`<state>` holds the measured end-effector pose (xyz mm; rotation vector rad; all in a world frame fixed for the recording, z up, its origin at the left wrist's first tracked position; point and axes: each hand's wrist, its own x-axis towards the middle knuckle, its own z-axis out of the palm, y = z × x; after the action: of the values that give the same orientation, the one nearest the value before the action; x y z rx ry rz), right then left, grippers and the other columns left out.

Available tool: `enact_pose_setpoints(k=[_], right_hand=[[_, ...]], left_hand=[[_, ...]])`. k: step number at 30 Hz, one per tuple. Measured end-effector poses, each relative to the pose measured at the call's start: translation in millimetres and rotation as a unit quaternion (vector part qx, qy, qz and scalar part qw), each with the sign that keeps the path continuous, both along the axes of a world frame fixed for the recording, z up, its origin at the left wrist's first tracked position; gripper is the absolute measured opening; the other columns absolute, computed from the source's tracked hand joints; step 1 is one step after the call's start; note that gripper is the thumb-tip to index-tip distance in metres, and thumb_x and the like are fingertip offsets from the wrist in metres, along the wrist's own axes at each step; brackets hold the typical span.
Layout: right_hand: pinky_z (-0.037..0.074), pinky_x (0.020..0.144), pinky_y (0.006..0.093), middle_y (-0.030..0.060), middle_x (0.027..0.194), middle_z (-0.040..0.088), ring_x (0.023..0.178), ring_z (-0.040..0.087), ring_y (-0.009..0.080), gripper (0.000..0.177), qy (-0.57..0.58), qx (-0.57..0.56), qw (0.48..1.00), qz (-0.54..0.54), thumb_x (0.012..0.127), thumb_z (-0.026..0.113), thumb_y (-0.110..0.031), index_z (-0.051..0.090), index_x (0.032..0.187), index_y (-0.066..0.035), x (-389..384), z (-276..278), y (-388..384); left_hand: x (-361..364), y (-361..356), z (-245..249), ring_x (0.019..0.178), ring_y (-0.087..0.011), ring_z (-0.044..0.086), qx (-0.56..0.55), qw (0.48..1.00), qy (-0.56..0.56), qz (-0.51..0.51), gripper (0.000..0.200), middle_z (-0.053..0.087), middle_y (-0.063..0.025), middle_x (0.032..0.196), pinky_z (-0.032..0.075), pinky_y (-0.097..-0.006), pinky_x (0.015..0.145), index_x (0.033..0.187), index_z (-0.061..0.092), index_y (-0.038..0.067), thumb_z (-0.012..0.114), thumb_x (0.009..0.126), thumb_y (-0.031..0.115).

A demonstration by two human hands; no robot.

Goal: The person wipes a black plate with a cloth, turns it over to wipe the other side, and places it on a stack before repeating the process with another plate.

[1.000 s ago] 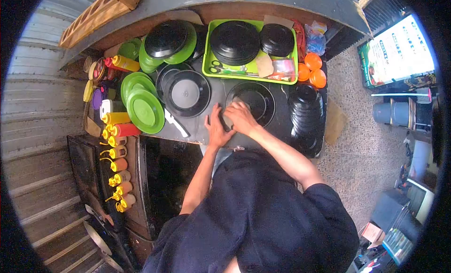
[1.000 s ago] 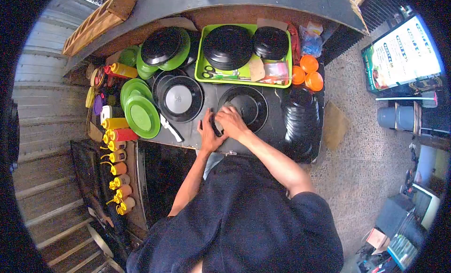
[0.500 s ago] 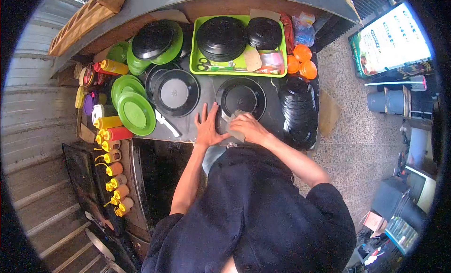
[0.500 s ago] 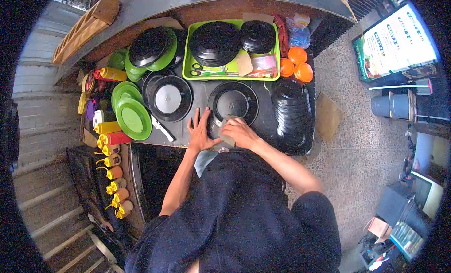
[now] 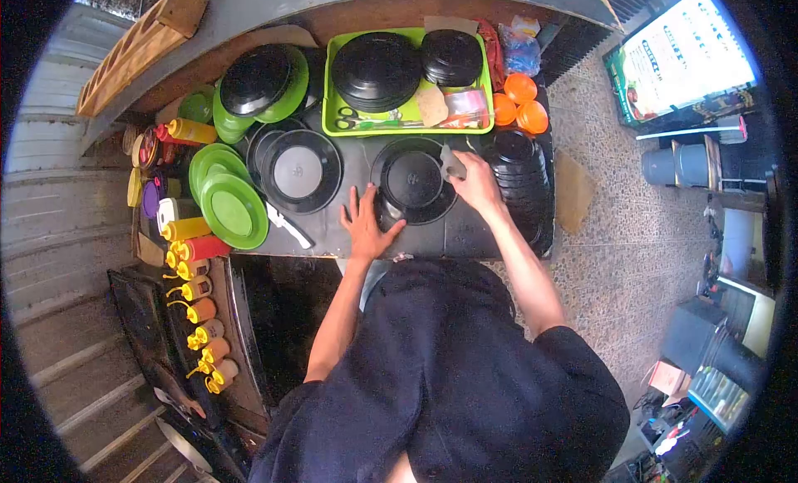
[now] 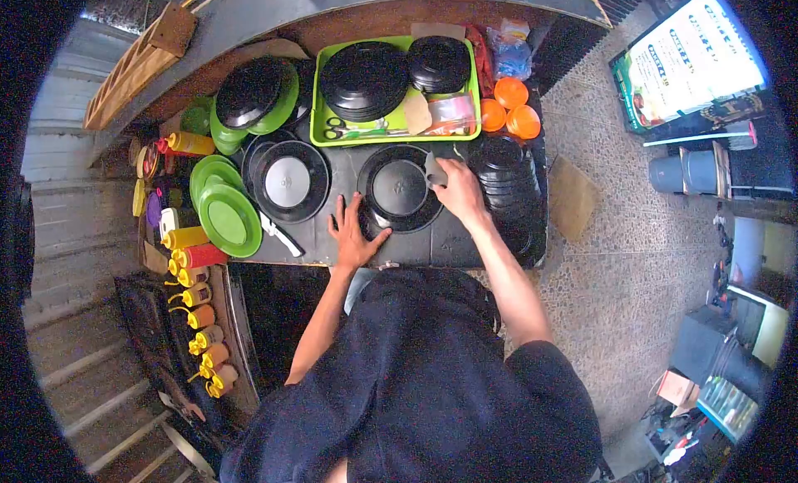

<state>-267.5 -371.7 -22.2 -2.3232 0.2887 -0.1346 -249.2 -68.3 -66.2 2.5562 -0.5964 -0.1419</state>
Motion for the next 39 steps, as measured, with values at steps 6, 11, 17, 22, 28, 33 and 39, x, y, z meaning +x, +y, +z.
enact_pose_setpoints(k=[6,11,17,22,28,33,39], right_hand=[[0.056,0.099,0.0499,0.0242,0.118,0.069,0.113,0.067,0.045,0.062,-0.001,-0.023,0.998,-0.056,0.073,0.089,-0.008,0.059,0.127,0.002,-22,-12,40],[0.058,0.086,0.0528,0.0236,0.106,0.07,0.101,0.071,0.0465,0.057,0.072,0.006,0.997,-0.002,0.073,0.09,-0.01,0.052,0.115,-0.003,-61,0,71],[0.058,0.088,0.0376,0.0136,0.103,0.074,0.1,0.073,0.0221,0.048,0.095,0.199,0.974,-0.044,0.074,0.086,-0.01,0.059,0.113,-0.004,-64,-13,53],[0.055,0.094,0.0346,0.0042,0.117,0.068,0.11,0.066,0.0149,0.054,0.121,0.506,0.842,-0.144,0.086,0.072,-0.008,0.056,0.137,-0.003,-64,-16,24],[0.056,0.088,0.0347,0.0037,0.106,0.071,0.098,0.068,0.0164,0.038,0.122,0.465,0.871,-0.103,0.081,0.074,-0.006,0.063,0.117,-0.005,-54,-20,34],[0.057,0.088,0.0348,0.0044,0.106,0.072,0.098,0.069,0.0168,0.034,0.094,0.477,0.865,-0.127,0.082,0.074,-0.005,0.067,0.116,-0.004,-50,-16,39],[0.057,0.081,0.0335,0.0047,0.1,0.075,0.091,0.071,0.0159,0.023,0.108,0.553,0.809,-0.166,0.086,0.072,-0.009,0.075,0.108,-0.001,-41,-22,26]], left_hand=[[-2,0,0,0.163,-0.0388,0.019,0.003,1.0,-0.021,0.004,0.112,0.04,-0.0099,0.169,0.011,-0.0717,0.122,0.162,0.038,0.009,0.083,0.077,0.067],[-1,-3,0,0.161,-0.0386,0.024,0.004,0.999,-0.047,-0.001,0.114,0.046,-0.008,0.164,0.017,-0.0696,0.121,0.161,0.039,0.011,0.086,0.074,0.067],[5,-4,14,0.157,-0.04,0.031,0.0,1.0,-0.014,-0.007,0.094,0.051,-0.0121,0.159,0.025,-0.0612,0.122,0.155,0.047,0.01,0.087,0.081,0.052],[40,-5,3,0.139,-0.0388,0.051,-0.137,0.983,0.064,0.101,0.076,0.059,-0.0199,0.147,0.041,-0.0475,0.115,0.148,0.054,0.002,0.085,0.088,0.037],[66,-16,3,0.123,-0.0352,0.067,-0.205,0.947,0.175,0.176,0.07,0.066,-0.0223,0.137,0.053,-0.0448,0.106,0.147,0.055,0.0,0.082,0.092,0.033],[61,-20,-3,0.124,-0.0322,0.069,-0.222,0.934,0.209,0.184,0.069,0.068,-0.0235,0.136,0.052,-0.0427,0.107,0.145,0.055,-0.003,0.081,0.093,0.032],[71,-23,-19,0.12,-0.0291,0.067,-0.359,0.84,0.297,0.277,0.06,0.067,-0.0182,0.135,0.053,-0.0392,0.105,0.145,0.055,-0.004,0.076,0.097,0.026]])
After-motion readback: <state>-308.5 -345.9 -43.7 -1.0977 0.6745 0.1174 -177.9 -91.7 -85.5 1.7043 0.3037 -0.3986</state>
